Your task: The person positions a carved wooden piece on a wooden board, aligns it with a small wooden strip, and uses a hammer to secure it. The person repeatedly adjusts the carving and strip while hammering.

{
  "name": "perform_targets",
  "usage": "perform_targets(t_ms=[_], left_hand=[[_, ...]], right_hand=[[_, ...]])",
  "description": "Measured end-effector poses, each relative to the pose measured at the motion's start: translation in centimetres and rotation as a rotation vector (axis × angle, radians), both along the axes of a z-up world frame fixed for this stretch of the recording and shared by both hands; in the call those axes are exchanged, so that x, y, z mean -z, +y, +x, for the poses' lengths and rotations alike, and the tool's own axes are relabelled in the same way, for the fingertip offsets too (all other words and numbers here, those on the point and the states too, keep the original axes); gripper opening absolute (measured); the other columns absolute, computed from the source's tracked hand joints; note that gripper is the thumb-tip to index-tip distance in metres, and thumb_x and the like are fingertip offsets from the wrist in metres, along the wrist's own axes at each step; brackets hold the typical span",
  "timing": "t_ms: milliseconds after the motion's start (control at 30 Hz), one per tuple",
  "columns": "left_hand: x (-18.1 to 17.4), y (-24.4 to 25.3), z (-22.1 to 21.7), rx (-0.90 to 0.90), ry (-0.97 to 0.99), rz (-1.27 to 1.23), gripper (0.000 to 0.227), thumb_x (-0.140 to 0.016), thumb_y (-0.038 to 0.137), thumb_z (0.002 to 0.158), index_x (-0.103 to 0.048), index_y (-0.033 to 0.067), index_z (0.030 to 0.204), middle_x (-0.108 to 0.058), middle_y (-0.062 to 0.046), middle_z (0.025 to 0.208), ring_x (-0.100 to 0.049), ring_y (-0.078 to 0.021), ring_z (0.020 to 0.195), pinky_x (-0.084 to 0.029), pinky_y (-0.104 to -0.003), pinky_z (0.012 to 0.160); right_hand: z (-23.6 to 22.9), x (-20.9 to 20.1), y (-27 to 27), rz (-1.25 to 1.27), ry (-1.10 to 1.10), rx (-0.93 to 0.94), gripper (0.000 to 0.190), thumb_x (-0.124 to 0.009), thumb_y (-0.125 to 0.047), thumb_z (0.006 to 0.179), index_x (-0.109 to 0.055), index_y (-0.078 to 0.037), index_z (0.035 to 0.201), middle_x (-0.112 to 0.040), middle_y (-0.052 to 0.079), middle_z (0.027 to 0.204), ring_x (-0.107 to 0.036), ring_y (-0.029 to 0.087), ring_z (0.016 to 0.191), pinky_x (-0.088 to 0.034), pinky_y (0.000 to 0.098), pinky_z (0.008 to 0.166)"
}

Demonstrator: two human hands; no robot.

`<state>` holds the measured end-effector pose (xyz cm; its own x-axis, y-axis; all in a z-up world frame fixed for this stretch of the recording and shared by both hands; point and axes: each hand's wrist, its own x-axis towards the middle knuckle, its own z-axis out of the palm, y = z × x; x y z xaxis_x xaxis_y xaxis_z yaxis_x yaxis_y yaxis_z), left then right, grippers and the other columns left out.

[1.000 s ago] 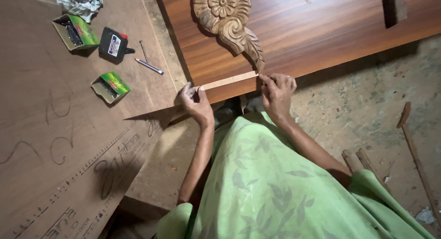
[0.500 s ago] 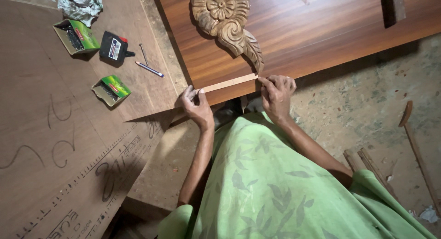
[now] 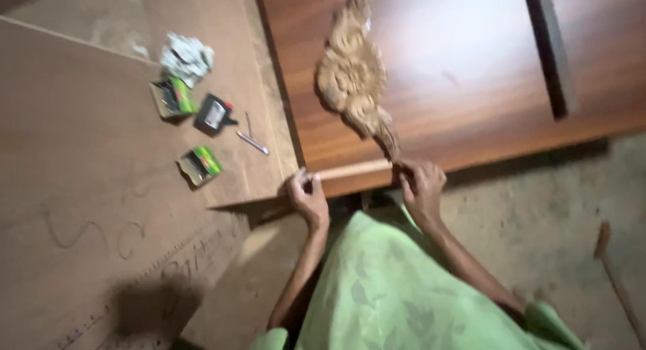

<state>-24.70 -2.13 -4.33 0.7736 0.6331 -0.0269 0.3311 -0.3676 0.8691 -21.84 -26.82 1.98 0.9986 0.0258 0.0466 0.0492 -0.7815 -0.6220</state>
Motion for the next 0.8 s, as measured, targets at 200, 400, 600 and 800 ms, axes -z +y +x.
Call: perform_targets(t_ms=[200, 400, 600, 800], left_hand=[[-0.1, 0.1, -0.7, -0.053, 0.036, -0.141, 0.036, -0.075, 0.006, 0.089, -0.063, -0.0005, 0.123, -0.068, -0.010, 0.097, -0.065, -0.0209, 0.089, -0.055, -0.035, 0.086], [-1.2, 2.5, 0.2, -0.177, -0.076, -0.351, 0.029, -0.069, -0.001, 0.093, -0.063, -0.0052, 0.121, -0.069, -0.009, 0.110, -0.066, -0.0177, 0.102, -0.053, -0.032, 0.094], [-7.6, 4.2, 3.6, 0.173, -0.095, -0.482, 0.033, -0.066, -0.006, 0.094, -0.060, -0.0050, 0.127, -0.068, -0.010, 0.104, -0.068, -0.0165, 0.096, -0.058, -0.030, 0.090], [-12.6, -2.3, 11.4, 0.470, -0.038, -0.583, 0.039, -0.070, -0.002, 0.095, -0.058, -0.0029, 0.131, -0.067, -0.009, 0.106, -0.068, -0.0178, 0.098, -0.058, -0.033, 0.089]], right_hand=[[3.2, -0.8, -0.4, 0.095, -0.075, -0.001, 0.029, -0.071, -0.010, 0.091, -0.067, -0.008, 0.120, -0.065, 0.014, 0.111, -0.060, 0.035, 0.106, -0.046, 0.0457, 0.093], [8.3, -3.5, 0.6, 0.081, 0.046, -0.046, 0.030, -0.072, -0.010, 0.089, -0.069, -0.008, 0.119, -0.067, 0.014, 0.109, -0.060, 0.036, 0.102, -0.046, 0.0476, 0.094], [10.8, -8.1, 4.8, 0.230, -0.014, -0.440, 0.032, -0.074, -0.016, 0.089, -0.067, -0.007, 0.119, -0.068, 0.015, 0.113, -0.063, 0.035, 0.104, -0.049, 0.0474, 0.090], [8.0, -7.7, 4.2, 0.405, 0.315, -0.183, 0.025, -0.066, -0.017, 0.096, -0.068, -0.006, 0.119, -0.072, 0.009, 0.096, -0.070, 0.025, 0.084, -0.056, 0.0365, 0.074]])
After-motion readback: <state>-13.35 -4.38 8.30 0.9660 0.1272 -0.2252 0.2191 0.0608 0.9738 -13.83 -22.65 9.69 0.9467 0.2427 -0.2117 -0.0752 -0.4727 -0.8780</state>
